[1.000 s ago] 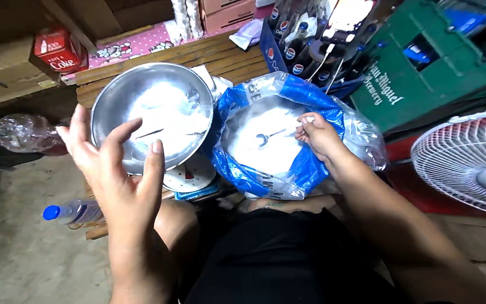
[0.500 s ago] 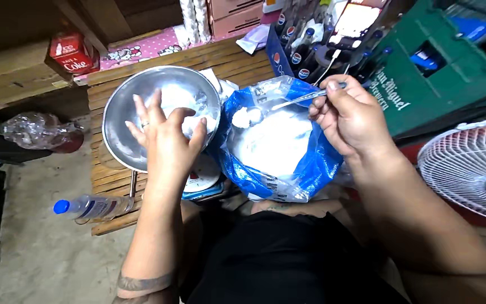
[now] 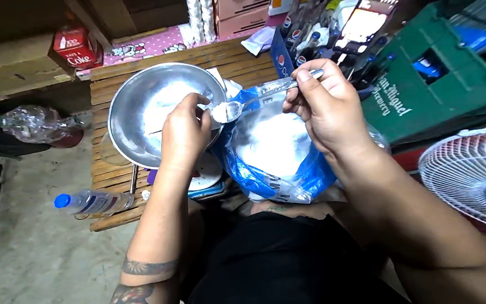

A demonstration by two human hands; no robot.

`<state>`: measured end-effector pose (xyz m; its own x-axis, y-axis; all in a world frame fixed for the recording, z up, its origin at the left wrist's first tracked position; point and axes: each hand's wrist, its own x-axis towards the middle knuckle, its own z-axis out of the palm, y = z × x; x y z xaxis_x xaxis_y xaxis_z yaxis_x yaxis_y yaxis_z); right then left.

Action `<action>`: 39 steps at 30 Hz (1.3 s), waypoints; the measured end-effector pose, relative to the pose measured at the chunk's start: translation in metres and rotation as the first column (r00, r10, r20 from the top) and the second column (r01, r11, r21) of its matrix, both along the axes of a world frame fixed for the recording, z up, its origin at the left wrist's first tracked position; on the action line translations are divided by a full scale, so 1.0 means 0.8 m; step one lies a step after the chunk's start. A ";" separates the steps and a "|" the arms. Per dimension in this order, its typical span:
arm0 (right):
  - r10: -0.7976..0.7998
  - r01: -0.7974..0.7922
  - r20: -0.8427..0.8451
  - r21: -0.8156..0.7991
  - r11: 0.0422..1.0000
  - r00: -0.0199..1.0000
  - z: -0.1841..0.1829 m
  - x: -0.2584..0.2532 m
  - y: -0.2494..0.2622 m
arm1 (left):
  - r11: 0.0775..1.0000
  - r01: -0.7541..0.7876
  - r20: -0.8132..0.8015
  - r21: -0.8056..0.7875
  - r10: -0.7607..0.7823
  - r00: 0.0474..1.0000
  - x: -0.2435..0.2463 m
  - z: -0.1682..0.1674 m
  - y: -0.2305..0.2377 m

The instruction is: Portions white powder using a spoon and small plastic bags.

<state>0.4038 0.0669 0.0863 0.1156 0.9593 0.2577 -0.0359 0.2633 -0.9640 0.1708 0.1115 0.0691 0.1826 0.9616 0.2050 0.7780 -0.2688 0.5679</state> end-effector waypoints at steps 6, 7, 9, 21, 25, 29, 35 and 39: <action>0.004 -0.022 0.190 0.092 0.996 0.982 0.002 -0.024 0.007 | 0.999 0.018 0.009 0.026 -0.018 1.000 -0.001 -0.001 0.005; 0.005 -0.033 0.229 0.117 0.993 0.973 0.003 -0.030 0.009 | 0.999 0.025 0.001 0.029 -0.025 1.000 0.000 0.000 0.006; -0.001 -0.061 0.320 0.183 0.981 0.947 0.004 -0.044 0.016 | 0.998 0.046 -0.007 0.038 -0.046 0.999 0.000 0.003 0.008; -0.241 -0.268 0.769 0.469 0.841 0.592 0.028 -0.057 0.018 | 0.997 0.009 0.024 0.076 -0.011 1.000 -0.007 0.011 0.013; -0.261 -0.197 0.684 0.515 0.835 0.681 0.021 -0.032 0.010 | 1.000 -0.012 0.014 0.018 0.012 1.000 -0.004 0.010 0.014; -0.216 -0.088 0.523 0.496 0.864 0.824 0.002 0.005 -0.006 | 0.999 -0.004 -0.002 -0.033 0.004 1.000 -0.001 0.010 0.012; -0.302 0.155 0.583 0.288 0.945 0.754 -0.050 0.080 -0.055 | 0.982 0.054 0.016 0.183 -0.058 0.998 -0.047 0.003 -0.048; -0.028 0.183 0.839 -0.086 0.979 0.543 -0.117 0.089 -0.052 | 0.919 -0.016 0.079 0.394 -0.017 0.997 -0.137 -0.025 -0.122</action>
<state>0.4754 0.0252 -0.0071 0.0271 0.9879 0.1526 0.8189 0.0656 -0.5702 0.0610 0.0139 0.0492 0.1509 0.7999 0.5809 0.7348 -0.4838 0.4754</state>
